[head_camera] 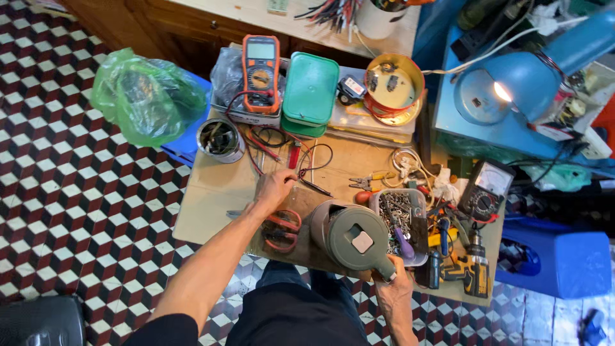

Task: The person disassembles an electric kettle by removing screws from the base and lid, then uses a multimeter to test the heating element and internal components. The person reassembles the kettle after testing.

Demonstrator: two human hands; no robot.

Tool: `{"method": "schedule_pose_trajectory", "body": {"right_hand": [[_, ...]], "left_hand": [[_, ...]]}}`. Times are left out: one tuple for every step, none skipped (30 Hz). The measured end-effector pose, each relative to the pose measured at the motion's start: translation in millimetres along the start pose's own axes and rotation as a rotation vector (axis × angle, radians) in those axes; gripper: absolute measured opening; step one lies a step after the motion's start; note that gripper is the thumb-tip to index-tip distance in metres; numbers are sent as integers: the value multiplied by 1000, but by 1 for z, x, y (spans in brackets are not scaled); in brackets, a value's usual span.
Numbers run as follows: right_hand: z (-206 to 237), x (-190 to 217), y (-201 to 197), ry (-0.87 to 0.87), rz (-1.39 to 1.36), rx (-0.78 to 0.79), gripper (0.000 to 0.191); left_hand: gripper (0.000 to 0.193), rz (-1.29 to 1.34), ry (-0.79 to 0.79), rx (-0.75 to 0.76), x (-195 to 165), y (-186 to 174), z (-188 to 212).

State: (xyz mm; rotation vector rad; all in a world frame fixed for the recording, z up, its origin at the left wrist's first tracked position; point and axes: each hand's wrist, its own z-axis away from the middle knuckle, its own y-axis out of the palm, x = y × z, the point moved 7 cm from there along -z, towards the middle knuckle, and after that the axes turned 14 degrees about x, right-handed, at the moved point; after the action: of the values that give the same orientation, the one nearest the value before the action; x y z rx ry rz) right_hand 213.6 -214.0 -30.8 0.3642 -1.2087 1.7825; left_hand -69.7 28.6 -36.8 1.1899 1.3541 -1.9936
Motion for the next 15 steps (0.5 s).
{"method": "schedule_pose_trajectory", "body": {"right_hand": [[2,1,0,14,-34,1,30],[4,1,0,24,-67,2,30],[5,1,-2,35,-72,-14,29],[5,0,-2,43,-77,-27,29],[5,-1,-2,49,-83,-35,28],[5,-2,-3,48,-70,-50,29],[5,-3,-3,44,-55,-63,31],[5,-4,-4,39,-39,-75,32],[5,-5,-4,23,-52,-84,32],[5,-6,-4,9,-65,-93,31],[5,-7,-4,-6,-77,-101,31],[5,-8,-3,-4,-77,-98,31],[5,-9,-3,-2,-75,-94,31],[6,-10,-3,1,-71,-91,31],[6,-13,-2,29,-73,-86,31]], "left_hand": [[17,-30,81,19,-5,5,-6],[16,-59,163,34,-12,8,-8],[17,-65,174,34,-12,11,-8],[18,-73,183,33,-12,13,-7],[18,-84,189,28,-12,15,-4],[18,-170,147,84,-12,20,0],[18,-256,103,136,-11,23,6],[19,-341,58,187,-11,25,12],[18,-349,40,160,-13,24,18],[17,-356,23,135,-14,23,24],[17,-363,4,109,-14,23,28],[16,-336,62,65,-19,21,30],[16,-307,120,21,-22,20,31],[16,-276,177,-24,-25,19,33],[14,-276,175,-52,-23,19,32]]}}
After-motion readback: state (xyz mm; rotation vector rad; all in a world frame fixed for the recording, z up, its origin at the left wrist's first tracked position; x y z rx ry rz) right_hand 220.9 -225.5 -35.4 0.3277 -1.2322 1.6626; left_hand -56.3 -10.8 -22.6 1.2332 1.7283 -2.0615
